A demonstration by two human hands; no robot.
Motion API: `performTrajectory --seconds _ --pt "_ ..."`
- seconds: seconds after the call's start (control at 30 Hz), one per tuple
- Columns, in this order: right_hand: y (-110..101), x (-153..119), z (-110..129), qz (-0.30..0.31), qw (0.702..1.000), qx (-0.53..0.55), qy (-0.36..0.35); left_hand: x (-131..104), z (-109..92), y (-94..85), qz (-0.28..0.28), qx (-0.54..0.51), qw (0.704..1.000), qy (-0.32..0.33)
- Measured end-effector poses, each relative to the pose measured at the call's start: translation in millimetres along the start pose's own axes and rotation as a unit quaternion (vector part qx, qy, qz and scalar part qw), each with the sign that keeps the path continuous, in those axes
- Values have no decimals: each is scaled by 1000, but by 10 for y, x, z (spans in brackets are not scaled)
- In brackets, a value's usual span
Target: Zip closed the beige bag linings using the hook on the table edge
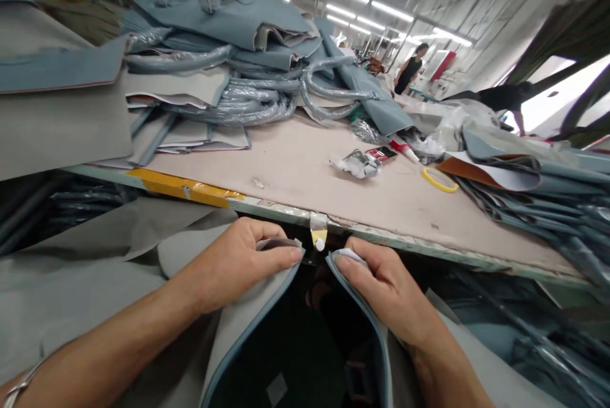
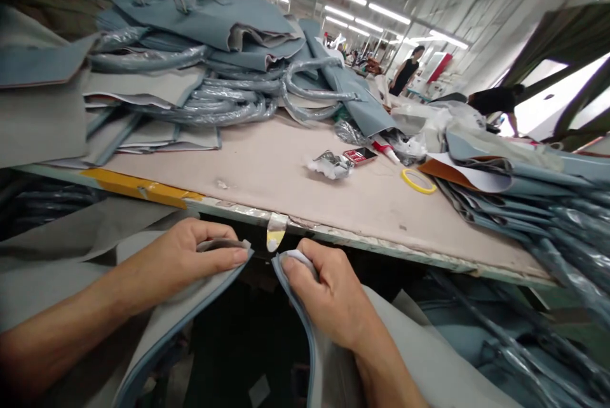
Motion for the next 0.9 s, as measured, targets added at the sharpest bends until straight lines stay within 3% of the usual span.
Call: performTrajectory --seconds 0.9 --pt "-4 67 -11 -59 992 -101 -44 219 2 144 67 -62 995 -40"
Point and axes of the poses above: each hand's wrist, its own x-axis towards the middle knuckle, its own y-axis out of the palm, z = x × y, the point moved 6 cm from there along x, towards the middle knuckle, and after that the axes turned 8 degrees about -y, right-handed, at the moved point
